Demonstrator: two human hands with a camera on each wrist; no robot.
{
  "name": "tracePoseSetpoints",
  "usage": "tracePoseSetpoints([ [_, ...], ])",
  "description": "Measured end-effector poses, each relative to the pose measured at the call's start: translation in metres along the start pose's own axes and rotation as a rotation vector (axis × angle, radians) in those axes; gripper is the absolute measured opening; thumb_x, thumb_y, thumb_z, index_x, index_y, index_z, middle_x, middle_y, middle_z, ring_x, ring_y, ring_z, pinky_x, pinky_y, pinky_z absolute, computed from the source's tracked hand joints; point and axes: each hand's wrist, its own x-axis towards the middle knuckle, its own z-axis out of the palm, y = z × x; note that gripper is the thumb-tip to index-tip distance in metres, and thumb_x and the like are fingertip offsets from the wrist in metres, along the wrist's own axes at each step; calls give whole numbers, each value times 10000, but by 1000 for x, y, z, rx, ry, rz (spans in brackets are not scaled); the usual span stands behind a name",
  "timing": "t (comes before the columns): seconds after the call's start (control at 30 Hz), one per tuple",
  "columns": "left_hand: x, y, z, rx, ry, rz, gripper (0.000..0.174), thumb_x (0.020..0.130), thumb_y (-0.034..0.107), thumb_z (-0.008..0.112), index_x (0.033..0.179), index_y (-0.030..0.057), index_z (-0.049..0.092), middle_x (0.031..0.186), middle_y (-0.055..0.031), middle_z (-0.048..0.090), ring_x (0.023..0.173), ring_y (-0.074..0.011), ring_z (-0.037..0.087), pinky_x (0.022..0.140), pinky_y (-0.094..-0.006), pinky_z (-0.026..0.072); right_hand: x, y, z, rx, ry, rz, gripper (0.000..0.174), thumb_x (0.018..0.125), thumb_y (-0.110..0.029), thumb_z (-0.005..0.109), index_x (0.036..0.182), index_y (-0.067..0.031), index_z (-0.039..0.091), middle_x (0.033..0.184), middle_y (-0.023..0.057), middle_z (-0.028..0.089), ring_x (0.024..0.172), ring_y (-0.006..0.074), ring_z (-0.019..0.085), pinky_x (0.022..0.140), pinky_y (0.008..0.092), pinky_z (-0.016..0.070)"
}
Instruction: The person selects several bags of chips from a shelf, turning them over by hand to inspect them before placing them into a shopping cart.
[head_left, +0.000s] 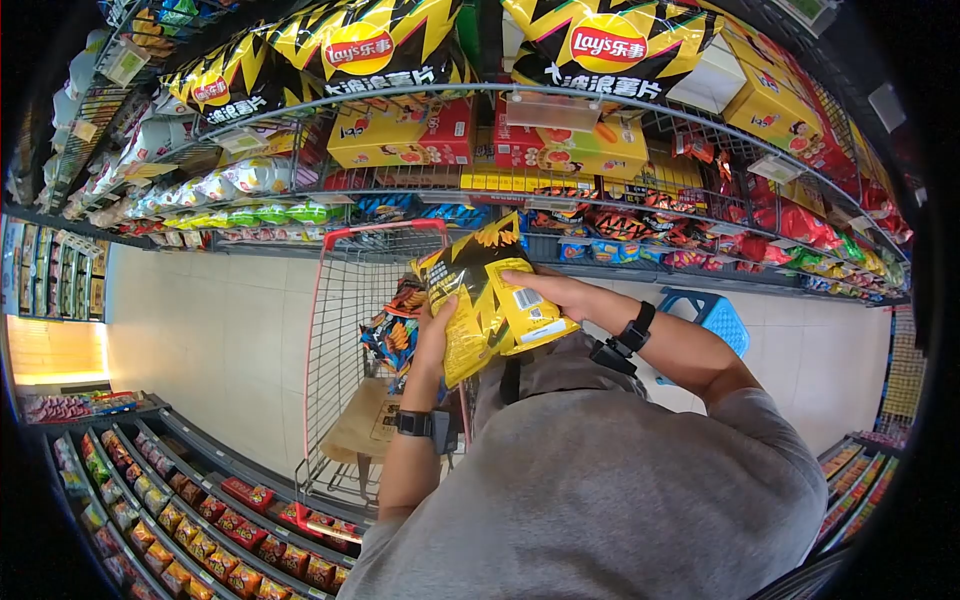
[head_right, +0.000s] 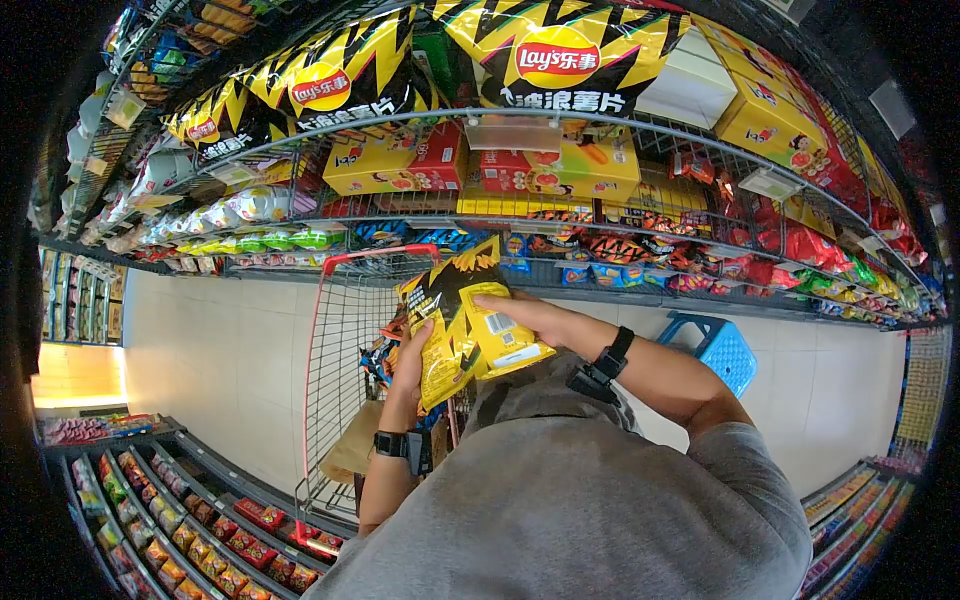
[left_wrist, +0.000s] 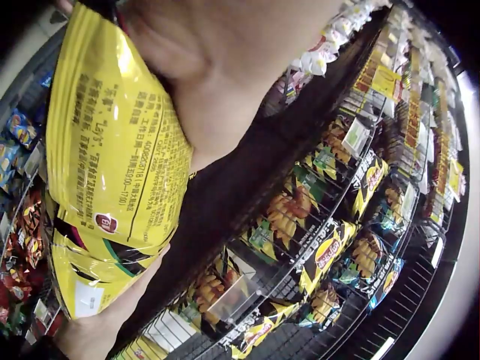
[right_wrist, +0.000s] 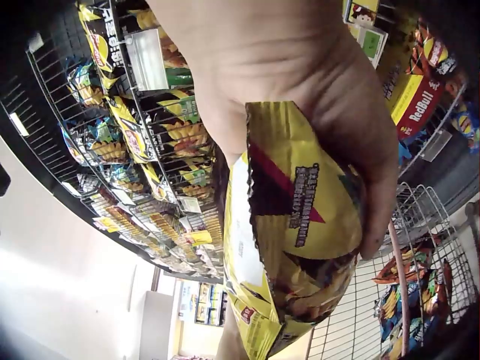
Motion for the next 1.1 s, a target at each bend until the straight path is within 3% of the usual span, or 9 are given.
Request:
tracePoseSetpoints([
  [0.73,-7,2,-12,27,-49,7,457,935,221,574,1306,15,404,1162,-117,595,978,-212,637,776,-329,548,4,12,10,18,3,-27,522,878,-391,653,1263,-67,514,1134,104,648,909,202,674,758,352,566],
  [0.93,-14,6,-17,17,-20,19,495,945,224,555,1348,17,357,1197,-125,574,1006,-214,626,802,-330,539,6,14,20,-19,0,-45,516,885,-383,646,1262,-60,506,1134,105,647,910,199,674,766,348,565],
  [1.03,-17,3,-27,-52,4,69,509,912,203,608,1326,33,367,1176,-118,560,990,-205,609,802,-331,525,13,17,25,-17,-16,-83,518,895,-388,628,1271,-59,495,1146,104,641,930,196,669,781,339,560],
  [1.1,-24,6,-33,-7,12,145,513,939,233,565,1356,35,342,1197,-124,562,1007,-213,614,818,-335,530,18,19,28,-6,-50,-103,516,905,-390,611,1279,-57,487,1159,104,634,953,195,662,797,331,554],
])
